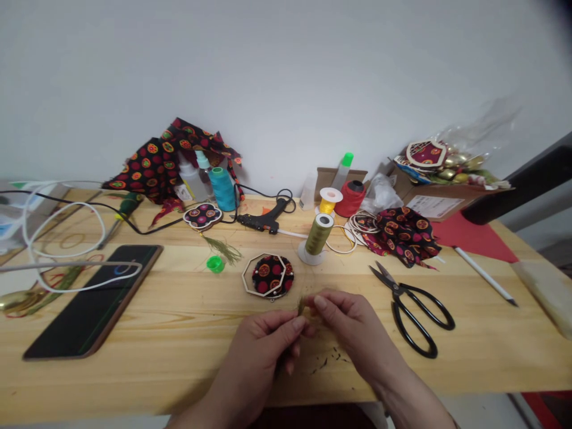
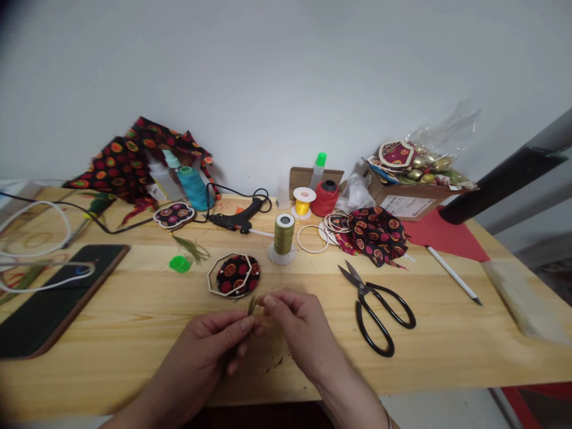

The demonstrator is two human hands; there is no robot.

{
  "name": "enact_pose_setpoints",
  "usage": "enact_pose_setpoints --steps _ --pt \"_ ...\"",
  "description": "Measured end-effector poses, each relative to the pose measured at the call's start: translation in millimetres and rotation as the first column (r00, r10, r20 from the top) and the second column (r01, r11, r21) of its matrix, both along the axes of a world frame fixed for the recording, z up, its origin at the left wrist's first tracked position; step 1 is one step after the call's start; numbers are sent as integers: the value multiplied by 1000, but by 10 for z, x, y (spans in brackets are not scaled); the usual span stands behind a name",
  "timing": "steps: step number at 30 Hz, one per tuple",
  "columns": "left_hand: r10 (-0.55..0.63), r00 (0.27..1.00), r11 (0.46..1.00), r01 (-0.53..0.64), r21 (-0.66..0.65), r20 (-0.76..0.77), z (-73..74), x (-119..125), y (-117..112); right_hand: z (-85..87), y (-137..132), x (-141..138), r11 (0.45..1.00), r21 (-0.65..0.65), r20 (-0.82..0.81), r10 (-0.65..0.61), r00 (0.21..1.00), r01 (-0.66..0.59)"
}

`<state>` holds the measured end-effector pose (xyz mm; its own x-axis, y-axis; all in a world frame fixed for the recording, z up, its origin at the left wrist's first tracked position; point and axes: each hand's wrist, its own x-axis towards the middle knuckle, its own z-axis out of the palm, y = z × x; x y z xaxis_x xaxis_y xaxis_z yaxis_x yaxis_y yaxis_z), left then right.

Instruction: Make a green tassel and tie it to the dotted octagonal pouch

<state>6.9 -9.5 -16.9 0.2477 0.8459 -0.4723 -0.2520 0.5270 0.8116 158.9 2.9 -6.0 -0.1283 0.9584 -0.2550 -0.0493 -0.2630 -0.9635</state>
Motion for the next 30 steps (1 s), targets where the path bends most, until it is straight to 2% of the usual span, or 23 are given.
enact_pose_setpoints --steps 4,9,12,18,23,26,30 --pt "-68 997 998 68 6 21 52 -10 1 17 0 47 978 -65 -185 183 966 -198" --pt "-206 978 978 206 -15 14 104 -23 -12 -33 -23 75 945 -146 -388 218 895 -293" --pt "-250 968 968 251 -28 18 123 -26 -13 -50 -30 83 934 -165 -414 226 881 -317" --pt "-252 967 967 253 -39 37 151 -28 6 -53 4 62 961 -135 -372 176 911 -241" --pt "-230 972 973 231 -26 51 95 -47 9 -85 29 10 985 -111 -353 84 932 -131" --pt "-221 975 975 222 28 -16 68 -57 18 -56 34 -16 994 -75 -338 51 940 -81" --pt "-196 968 965 219 145 -155 106 -62 34 20 28 -48 1000 0 -256 21 967 -22"
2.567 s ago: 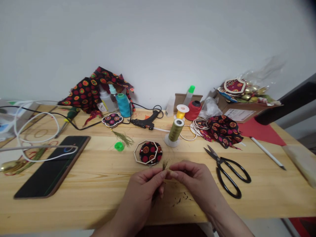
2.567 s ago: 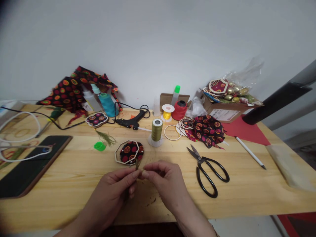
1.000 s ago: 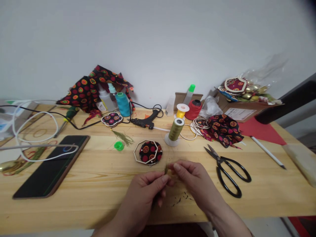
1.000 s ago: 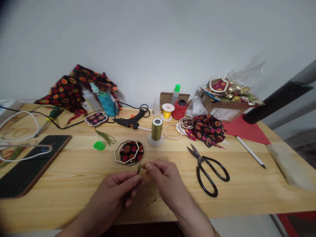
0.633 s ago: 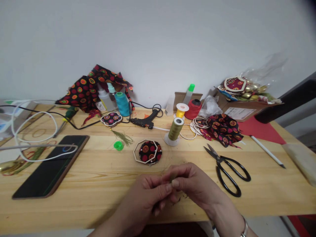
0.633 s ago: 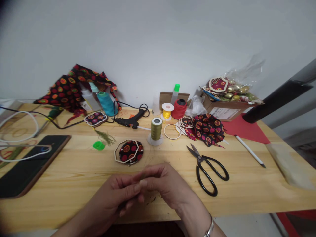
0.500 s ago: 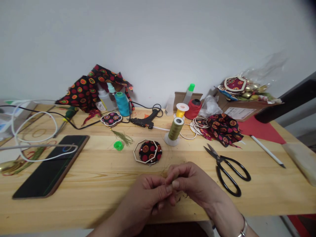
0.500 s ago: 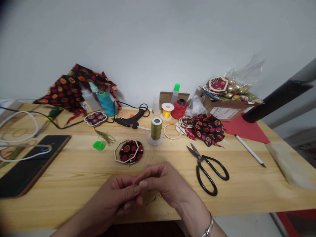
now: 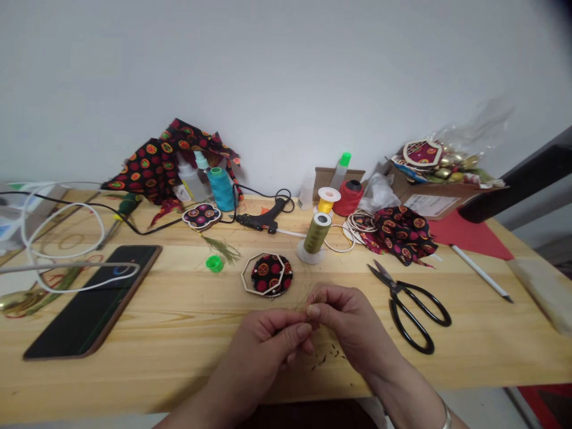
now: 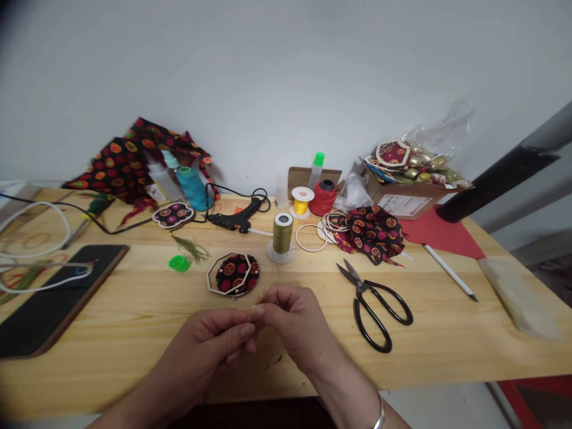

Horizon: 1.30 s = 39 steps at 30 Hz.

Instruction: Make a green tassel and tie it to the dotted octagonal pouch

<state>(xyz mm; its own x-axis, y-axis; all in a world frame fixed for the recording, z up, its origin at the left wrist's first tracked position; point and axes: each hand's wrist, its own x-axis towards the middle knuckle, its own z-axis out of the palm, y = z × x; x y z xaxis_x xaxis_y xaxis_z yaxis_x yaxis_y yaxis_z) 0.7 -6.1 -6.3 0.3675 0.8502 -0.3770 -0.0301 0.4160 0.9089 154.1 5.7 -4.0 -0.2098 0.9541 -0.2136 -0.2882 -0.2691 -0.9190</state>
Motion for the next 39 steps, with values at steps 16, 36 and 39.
enact_pose_setpoints --steps 16,36,39 --pt "272 952 899 -304 315 140 135 4 111 48 59 -9 972 234 8 -7 1000 5" --pt "348 826 933 -351 -78 443 90 84 102 96 30 -27 963 262 269 -3 963 -70" --pt "410 790 912 -371 -176 457 111 64 109 84 59 38 949 307 367 -43 929 -77"
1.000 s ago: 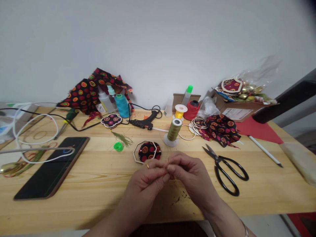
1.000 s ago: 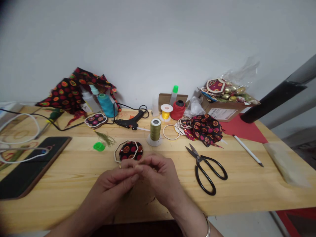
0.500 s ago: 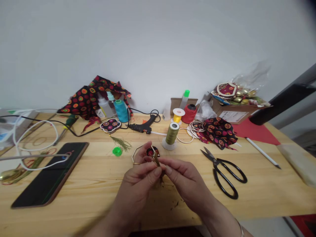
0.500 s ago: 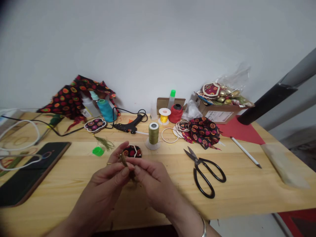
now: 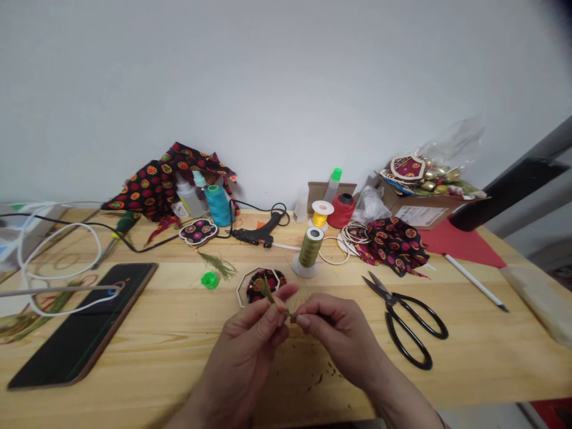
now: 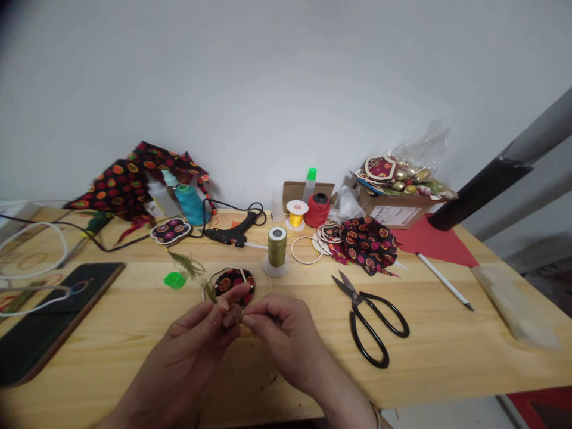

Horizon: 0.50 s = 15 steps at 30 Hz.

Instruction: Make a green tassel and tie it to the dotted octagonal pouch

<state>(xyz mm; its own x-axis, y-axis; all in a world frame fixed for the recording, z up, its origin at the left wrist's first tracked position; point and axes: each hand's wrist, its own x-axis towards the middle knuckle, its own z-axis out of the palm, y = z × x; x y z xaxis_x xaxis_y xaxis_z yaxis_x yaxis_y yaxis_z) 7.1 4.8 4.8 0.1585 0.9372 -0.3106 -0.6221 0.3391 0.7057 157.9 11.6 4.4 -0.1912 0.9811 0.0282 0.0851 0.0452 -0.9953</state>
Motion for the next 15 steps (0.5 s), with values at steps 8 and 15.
enact_pose_setpoints --steps 8,15 --pt "174 984 980 -170 -99 33 40 -77 42 -50 77 163 997 43 118 -63 991 59" --pt "260 966 965 -260 -32 2 69 -135 68 -116 126 263 994 92 180 -81 980 65"
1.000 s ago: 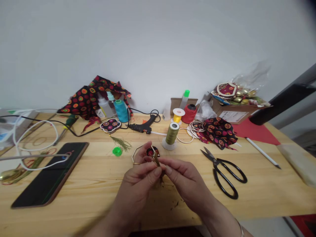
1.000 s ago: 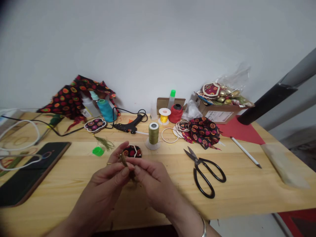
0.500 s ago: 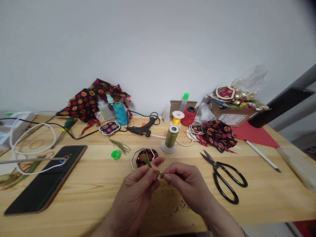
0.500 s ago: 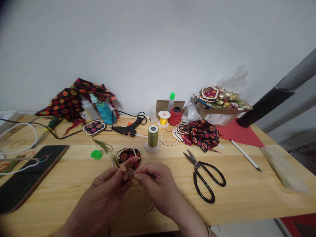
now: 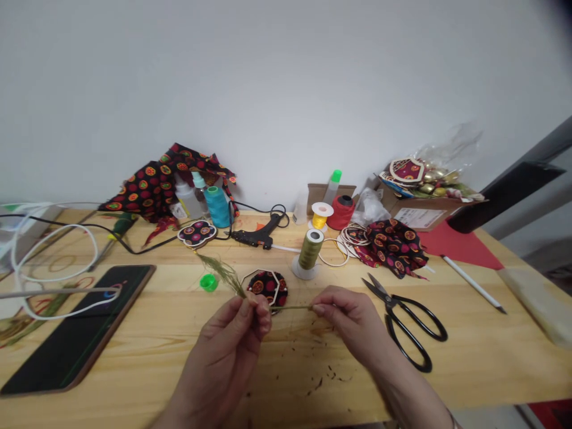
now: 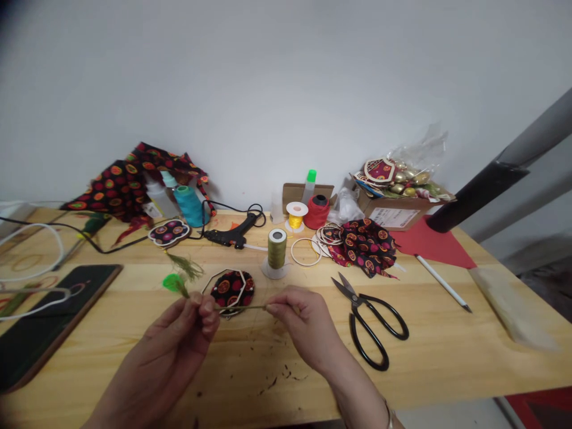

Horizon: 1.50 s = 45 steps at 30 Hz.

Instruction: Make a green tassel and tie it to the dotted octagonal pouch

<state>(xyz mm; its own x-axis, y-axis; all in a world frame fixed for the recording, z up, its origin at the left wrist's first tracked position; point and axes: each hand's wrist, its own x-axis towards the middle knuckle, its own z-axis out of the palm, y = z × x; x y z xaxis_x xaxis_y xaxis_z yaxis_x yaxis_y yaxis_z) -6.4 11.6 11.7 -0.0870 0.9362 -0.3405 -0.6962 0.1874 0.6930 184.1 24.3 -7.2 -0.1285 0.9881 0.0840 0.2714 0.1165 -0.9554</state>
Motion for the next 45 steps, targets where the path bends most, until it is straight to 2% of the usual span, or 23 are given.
enact_pose_setpoints --steps 3,6,9,13,19,24,31,45 --pt "-17 996 999 21 44 -86 7 -21 0 50 -8 41 994 102 48 -39 998 34" --pt "-96 982 992 108 66 -165 -12 -19 -23 160 -70 -5 976 215 56 -49 997 36" --pt "-180 966 976 200 91 -188 -36 11 -59 254 -158 -143 968 230 -2 102 995 -98" --pt "-232 951 959 258 113 -204 -33 30 -94 291 -222 -296 945 182 -45 285 958 -273" --pt "-257 951 951 281 130 -170 -49 3 -99 285 -209 -282 925 203 -26 333 943 -321" --pt "-256 962 956 266 120 -92 -92 31 -94 235 -170 -254 940 196 -15 288 957 -280" --pt "-207 978 975 209 78 -34 -61 70 -109 145 -89 -250 964 224 -69 159 985 -140" --pt "-91 994 996 90 21 63 -86 14 -90 114 -26 -79 959 278 76 26 997 -47"
